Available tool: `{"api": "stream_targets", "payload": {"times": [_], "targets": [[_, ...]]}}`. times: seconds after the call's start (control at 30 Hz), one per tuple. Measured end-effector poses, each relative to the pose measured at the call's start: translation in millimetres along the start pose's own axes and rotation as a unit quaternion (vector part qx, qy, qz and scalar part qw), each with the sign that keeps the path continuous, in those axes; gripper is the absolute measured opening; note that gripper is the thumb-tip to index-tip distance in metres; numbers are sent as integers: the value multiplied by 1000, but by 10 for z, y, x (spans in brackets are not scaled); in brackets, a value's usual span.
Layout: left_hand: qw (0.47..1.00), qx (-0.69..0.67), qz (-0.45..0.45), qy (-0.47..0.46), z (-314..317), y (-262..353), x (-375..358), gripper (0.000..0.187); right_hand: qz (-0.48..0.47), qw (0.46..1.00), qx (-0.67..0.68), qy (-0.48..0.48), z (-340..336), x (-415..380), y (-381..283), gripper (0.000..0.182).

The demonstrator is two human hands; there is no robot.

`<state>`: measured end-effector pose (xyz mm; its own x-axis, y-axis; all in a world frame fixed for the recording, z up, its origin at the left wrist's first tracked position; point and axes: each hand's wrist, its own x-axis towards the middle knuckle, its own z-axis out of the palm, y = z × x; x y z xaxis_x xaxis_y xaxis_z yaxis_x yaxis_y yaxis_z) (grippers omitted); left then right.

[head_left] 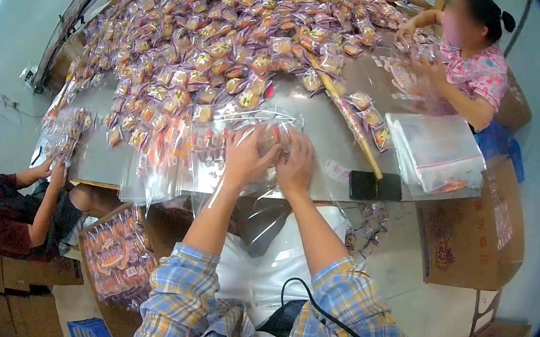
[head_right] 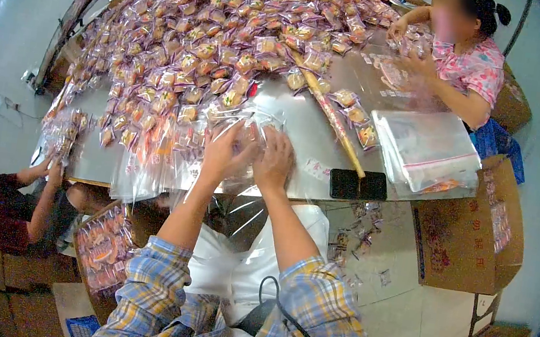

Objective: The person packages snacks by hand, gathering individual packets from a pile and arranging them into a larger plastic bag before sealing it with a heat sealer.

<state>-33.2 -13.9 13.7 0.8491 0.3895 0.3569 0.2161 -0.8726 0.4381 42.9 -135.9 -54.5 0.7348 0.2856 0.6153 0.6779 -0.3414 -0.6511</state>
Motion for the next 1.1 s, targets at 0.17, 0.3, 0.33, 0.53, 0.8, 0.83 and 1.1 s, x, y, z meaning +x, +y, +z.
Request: {"api": "stream_targets", "payload": {"times": [0.17,0.3,0.33,0.53,0.8,0.83,1.1], "targets": [[998,23,5,-62,63,-105,55,82,60,998,18,2,34,-125,109,58],[993,111,24,-30,123,-64,36,93,22,1000,13,-8,-34,-136,107,55],[991,125,17,-34,68,4,38,96,1,1000,-3,-22,-74,-121,82,55],[990,112,62,-55,-59,-84,28,94,-32,994,-100,-37,-34,-99,63,67],[996,48,65,-26,14,-177,41,69,-56,984,-152,-73,-10,-148,80,61],[997,48,54,-20,19,-175,31,67,-51,989,-131,-56,2,-129,99,58],[981,178,83,6,-115,-125,0,71,-65,986,-153,-7,-6,-117,61,58]]}}
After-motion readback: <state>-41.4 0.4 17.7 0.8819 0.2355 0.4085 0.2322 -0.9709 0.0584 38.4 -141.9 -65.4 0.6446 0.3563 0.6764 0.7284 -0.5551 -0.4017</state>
